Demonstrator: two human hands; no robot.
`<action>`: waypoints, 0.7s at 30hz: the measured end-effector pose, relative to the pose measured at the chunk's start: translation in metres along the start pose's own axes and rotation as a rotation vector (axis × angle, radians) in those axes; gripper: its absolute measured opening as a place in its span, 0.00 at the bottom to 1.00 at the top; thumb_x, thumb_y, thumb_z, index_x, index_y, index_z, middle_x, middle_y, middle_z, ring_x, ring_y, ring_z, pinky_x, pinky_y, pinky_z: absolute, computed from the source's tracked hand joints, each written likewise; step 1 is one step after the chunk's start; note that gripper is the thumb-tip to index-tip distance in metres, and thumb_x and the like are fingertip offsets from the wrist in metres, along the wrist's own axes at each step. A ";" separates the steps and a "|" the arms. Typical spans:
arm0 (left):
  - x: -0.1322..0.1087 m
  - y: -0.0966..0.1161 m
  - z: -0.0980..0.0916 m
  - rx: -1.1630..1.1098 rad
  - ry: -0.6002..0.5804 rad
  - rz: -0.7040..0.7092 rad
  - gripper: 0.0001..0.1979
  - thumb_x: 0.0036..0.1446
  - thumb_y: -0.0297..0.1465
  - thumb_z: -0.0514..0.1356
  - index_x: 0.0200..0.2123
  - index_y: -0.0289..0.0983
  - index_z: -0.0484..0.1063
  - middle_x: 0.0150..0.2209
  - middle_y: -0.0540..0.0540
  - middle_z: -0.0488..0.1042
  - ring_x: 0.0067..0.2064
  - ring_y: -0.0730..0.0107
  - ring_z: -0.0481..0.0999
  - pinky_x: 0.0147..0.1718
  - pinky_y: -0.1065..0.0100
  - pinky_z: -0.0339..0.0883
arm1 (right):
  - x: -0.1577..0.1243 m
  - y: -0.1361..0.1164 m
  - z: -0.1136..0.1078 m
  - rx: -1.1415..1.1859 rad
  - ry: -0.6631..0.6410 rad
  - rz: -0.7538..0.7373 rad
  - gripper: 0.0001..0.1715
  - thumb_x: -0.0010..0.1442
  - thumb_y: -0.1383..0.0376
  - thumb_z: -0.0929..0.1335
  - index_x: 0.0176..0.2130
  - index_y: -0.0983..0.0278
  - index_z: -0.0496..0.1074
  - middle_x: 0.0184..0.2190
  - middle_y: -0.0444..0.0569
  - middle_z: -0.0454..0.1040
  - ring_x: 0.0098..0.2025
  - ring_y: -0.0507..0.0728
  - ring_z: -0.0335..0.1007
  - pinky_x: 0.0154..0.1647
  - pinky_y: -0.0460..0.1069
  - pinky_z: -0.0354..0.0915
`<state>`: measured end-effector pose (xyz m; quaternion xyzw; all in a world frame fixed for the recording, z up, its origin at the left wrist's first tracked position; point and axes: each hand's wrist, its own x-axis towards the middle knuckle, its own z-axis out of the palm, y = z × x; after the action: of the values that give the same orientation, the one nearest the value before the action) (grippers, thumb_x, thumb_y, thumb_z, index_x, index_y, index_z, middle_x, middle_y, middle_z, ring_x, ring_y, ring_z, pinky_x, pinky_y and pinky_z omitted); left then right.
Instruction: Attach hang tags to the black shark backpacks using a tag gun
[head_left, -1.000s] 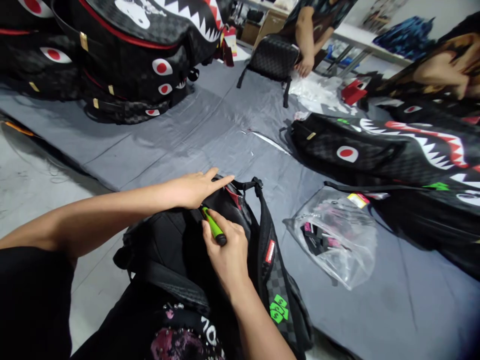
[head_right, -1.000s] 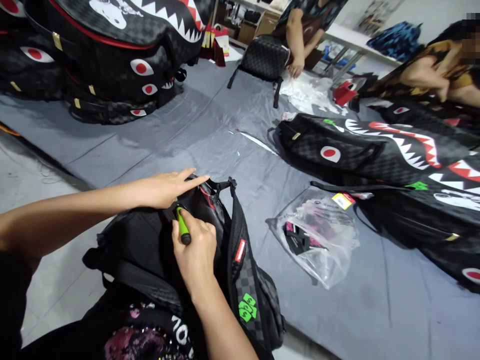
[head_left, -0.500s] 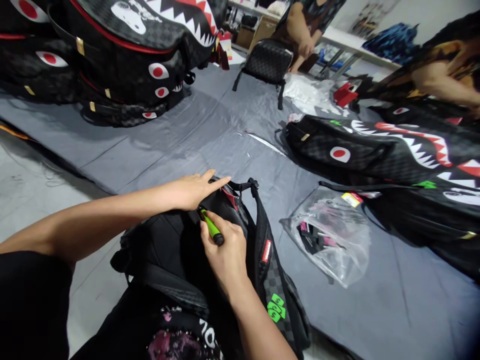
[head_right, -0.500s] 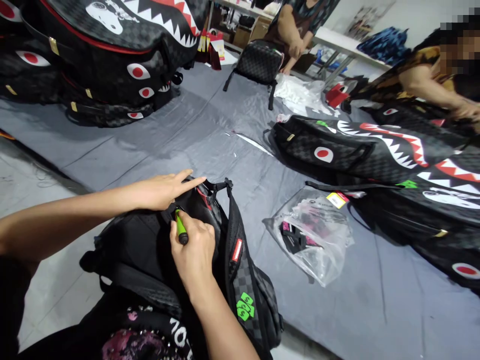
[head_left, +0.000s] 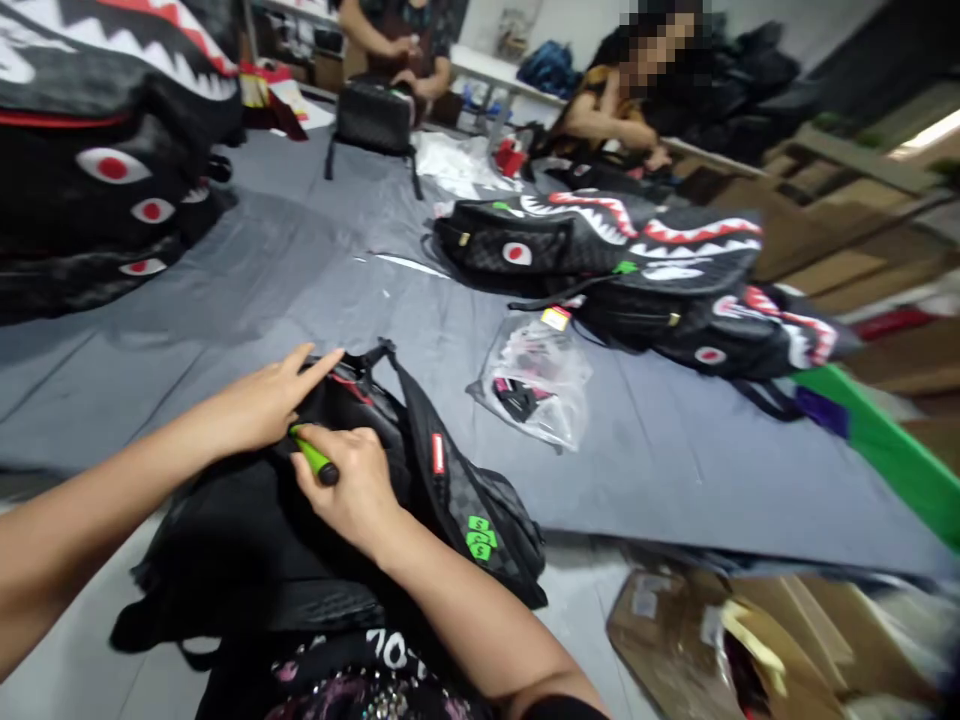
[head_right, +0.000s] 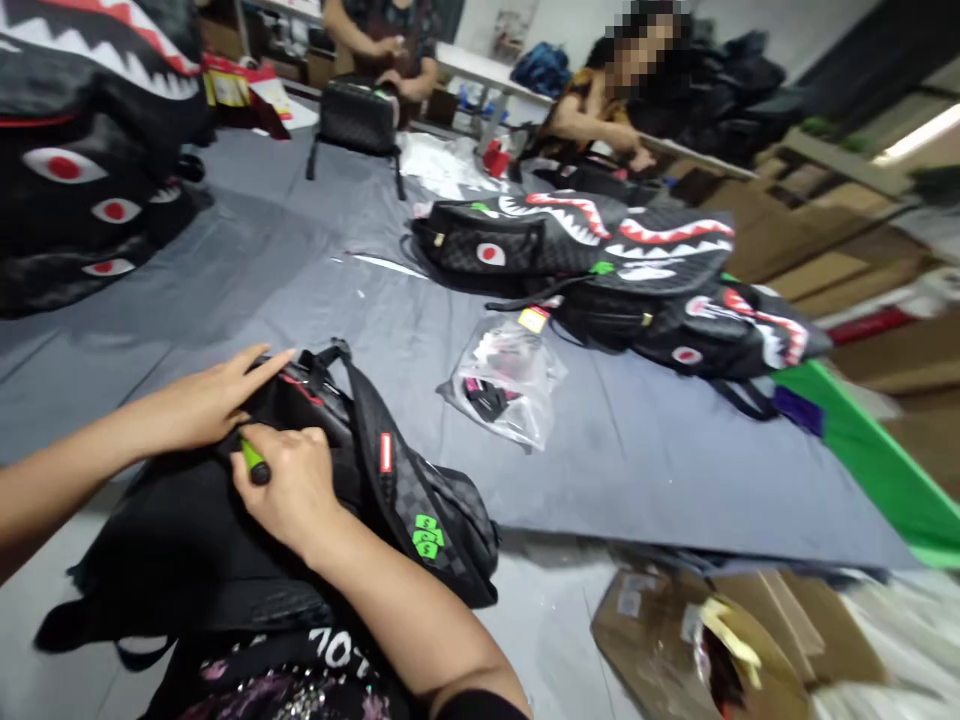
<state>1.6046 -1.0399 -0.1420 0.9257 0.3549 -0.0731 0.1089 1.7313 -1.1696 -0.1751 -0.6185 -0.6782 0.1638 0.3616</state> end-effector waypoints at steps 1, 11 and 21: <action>0.003 -0.002 0.002 0.005 0.007 -0.001 0.45 0.56 0.22 0.53 0.70 0.48 0.33 0.70 0.35 0.44 0.63 0.45 0.64 0.52 0.56 0.68 | 0.001 0.001 0.000 0.000 -0.003 0.001 0.12 0.62 0.63 0.68 0.46 0.61 0.75 0.38 0.44 0.80 0.38 0.55 0.77 0.42 0.51 0.61; 0.004 -0.013 0.013 0.029 0.075 0.048 0.43 0.56 0.26 0.52 0.70 0.48 0.32 0.70 0.38 0.44 0.61 0.45 0.66 0.50 0.56 0.69 | -0.007 0.001 -0.032 0.260 0.033 0.010 0.10 0.62 0.63 0.67 0.42 0.63 0.76 0.40 0.47 0.80 0.40 0.54 0.77 0.45 0.48 0.66; 0.008 -0.006 0.014 -0.053 0.049 -0.012 0.45 0.53 0.22 0.51 0.70 0.50 0.35 0.70 0.37 0.45 0.60 0.46 0.68 0.52 0.53 0.68 | -0.044 0.166 -0.153 -0.315 0.493 0.426 0.12 0.55 0.72 0.62 0.38 0.65 0.73 0.37 0.52 0.76 0.41 0.59 0.73 0.44 0.51 0.66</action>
<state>1.6055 -1.0341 -0.1578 0.9219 0.3646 -0.0417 0.1240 1.9558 -1.2161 -0.1945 -0.8148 -0.4435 -0.0252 0.3726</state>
